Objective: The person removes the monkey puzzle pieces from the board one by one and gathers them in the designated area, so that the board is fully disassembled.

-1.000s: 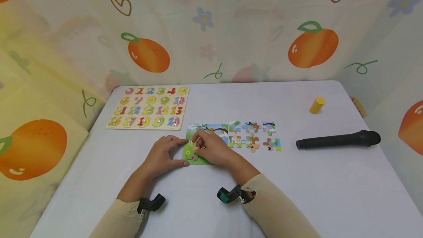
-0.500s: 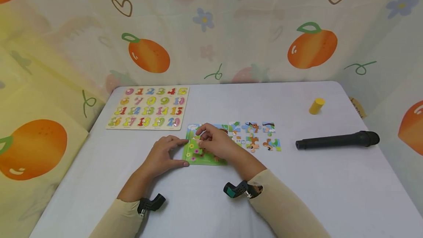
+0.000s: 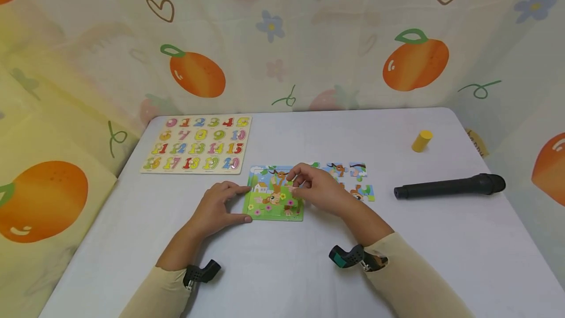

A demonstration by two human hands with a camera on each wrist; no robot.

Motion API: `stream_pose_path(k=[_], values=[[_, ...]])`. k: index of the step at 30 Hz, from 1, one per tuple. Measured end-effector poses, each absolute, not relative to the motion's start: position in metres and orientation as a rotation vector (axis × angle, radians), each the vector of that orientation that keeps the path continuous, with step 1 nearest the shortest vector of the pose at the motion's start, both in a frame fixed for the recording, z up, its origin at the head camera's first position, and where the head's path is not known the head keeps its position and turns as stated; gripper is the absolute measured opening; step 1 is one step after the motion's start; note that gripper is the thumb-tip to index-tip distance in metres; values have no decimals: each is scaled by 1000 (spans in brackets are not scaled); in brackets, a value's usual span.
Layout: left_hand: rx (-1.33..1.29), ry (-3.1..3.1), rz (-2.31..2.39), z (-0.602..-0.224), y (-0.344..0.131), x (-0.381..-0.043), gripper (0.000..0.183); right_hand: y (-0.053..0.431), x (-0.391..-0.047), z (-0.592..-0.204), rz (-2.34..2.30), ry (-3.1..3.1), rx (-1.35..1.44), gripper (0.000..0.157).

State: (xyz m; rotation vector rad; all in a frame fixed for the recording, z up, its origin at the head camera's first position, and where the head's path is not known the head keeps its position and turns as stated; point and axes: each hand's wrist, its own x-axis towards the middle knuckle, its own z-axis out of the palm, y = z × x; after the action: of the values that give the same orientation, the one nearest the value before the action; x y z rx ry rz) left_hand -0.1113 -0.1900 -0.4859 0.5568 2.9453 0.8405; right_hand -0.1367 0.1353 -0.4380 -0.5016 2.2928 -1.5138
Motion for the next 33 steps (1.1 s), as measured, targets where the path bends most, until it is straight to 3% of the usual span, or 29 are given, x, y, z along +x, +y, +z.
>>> stream_pose_path(k=[15, 33], values=[[554, 2958, 846, -485, -190, -109, 78, 178, -113, -451, -1356, 2412, -474, 19], [560, 2966, 837, -484, -186, -110, 76, 176, -96, -469, -1233, 2690, -528, 23]])
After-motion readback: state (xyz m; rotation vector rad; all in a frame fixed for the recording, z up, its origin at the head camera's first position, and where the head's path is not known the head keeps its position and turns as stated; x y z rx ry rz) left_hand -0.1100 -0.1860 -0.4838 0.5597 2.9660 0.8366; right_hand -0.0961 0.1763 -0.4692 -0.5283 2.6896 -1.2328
